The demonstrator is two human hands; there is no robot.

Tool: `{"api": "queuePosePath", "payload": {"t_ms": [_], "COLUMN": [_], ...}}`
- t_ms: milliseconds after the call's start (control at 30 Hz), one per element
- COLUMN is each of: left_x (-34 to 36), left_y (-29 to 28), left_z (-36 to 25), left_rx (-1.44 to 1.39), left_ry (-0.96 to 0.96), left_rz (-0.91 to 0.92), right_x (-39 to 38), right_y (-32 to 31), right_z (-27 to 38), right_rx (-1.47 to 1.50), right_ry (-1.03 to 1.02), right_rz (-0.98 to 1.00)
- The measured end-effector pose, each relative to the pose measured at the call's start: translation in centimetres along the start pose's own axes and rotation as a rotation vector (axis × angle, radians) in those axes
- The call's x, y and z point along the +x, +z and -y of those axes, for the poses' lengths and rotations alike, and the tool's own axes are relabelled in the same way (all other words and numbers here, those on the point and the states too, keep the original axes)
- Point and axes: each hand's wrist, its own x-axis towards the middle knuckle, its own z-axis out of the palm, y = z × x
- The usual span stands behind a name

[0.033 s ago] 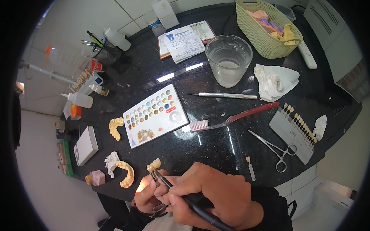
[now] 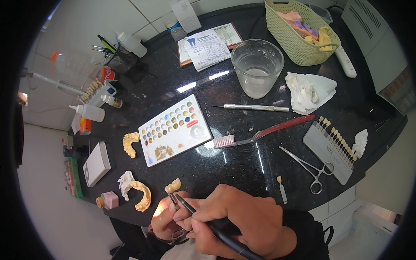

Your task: The person colors a dental crown by hand using a fine brush to apply pigment while holding the prosthetic with a clamp.

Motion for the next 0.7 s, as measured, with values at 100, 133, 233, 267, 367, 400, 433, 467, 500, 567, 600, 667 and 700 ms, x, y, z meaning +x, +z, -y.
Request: {"api": "queuePosePath", "payload": {"t_ms": [100,133,233,267,367,400,433,467,500,567,600,667,700], "left_x": [0.01,0.07,0.21,0.17,0.01,0.06,-0.01,-0.06,-0.10,-0.02,0.02,0.02,0.03], "left_y": [0.11,0.14,-0.20,-0.10,0.40,0.46,0.43,0.33,0.19,0.22,0.39,0.44,0.41], "left_z": [-0.08,-0.11,0.14,0.14,-0.14,-0.32,-0.36,-0.31,-0.22,-0.21,-0.34,-0.35,-0.27], "left_rx": [-0.008,-0.009,-0.002,0.006,0.026,0.029,0.032,0.023,0.013,0.021,0.039,0.055,0.053], "left_ry": [-0.005,-0.005,0.018,0.013,-0.003,-0.012,-0.017,-0.014,-0.011,-0.014,-0.017,-0.010,-0.002], "left_rz": [0.001,0.003,0.050,0.016,-0.053,-0.050,-0.052,-0.042,-0.033,-0.030,-0.041,-0.052,-0.051], "right_x": [-0.07,-0.03,0.15,0.19,0.14,0.12,0.10,0.07,0.06,0.01,-0.01,0.27,0.37], "right_y": [0.13,0.13,0.07,0.05,0.17,0.19,0.10,-0.13,-0.23,-0.06,-0.01,-0.14,-0.19], "right_z": [-0.27,-0.30,-0.35,-0.31,-0.40,-0.40,-0.36,-0.26,-0.22,-0.31,-0.39,-0.72,-0.82], "right_rx": [0.057,0.034,-0.016,-0.020,-0.001,0.007,0.007,0.006,0.005,0.008,0.010,0.037,0.050], "right_ry": [-0.026,-0.037,-0.046,-0.033,-0.026,-0.029,-0.027,-0.025,-0.024,-0.036,-0.042,-0.069,-0.082], "right_rz": [-0.048,-0.051,-0.052,-0.047,-0.051,-0.058,-0.037,-0.016,0.005,-0.036,-0.056,-0.036,-0.026]}}
